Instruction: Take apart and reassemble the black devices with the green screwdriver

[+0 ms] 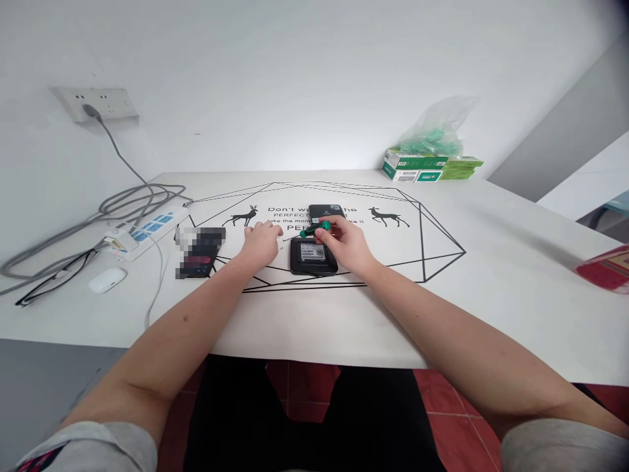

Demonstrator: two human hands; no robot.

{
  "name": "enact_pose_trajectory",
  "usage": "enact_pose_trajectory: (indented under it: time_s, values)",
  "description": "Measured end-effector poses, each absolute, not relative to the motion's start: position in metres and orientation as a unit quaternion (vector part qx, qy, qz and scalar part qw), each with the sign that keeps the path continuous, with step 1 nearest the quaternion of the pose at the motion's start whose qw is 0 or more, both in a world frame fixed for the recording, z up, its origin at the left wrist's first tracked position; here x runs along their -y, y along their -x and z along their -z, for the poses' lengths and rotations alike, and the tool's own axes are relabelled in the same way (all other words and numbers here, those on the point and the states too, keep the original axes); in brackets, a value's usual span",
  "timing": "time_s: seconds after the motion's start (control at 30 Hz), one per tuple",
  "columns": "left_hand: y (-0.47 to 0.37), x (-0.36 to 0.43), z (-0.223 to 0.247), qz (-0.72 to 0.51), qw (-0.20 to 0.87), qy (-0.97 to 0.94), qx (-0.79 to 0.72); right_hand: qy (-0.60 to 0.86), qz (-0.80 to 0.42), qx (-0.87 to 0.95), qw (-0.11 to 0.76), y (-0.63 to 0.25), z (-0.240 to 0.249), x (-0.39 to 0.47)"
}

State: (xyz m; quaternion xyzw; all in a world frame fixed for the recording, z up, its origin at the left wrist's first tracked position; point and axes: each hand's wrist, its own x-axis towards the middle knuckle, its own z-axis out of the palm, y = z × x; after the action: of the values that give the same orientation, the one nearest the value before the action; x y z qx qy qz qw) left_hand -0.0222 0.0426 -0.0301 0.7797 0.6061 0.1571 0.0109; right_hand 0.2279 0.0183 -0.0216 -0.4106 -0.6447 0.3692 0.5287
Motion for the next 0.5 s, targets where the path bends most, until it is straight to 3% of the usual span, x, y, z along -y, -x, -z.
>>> enact_pose_trajectory:
  time_s: [0.17,0.3,0.5]
  values:
    - [0.021,-0.041,0.026,-0.189,0.024,-0.778,-0.598,0.401,-0.373,0.599,0.584,-0.233,0.013,-0.020]
    - [0.015,-0.034,0.014,-0.231,0.121,-0.780,-0.569,0.377,-0.378,0.549,0.643,-0.240,0.000,-0.021]
    - [0.009,-0.022,0.002,-0.239,0.203,-0.795,-0.518,0.391,-0.396,0.529,0.640,-0.245,-0.007,-0.021]
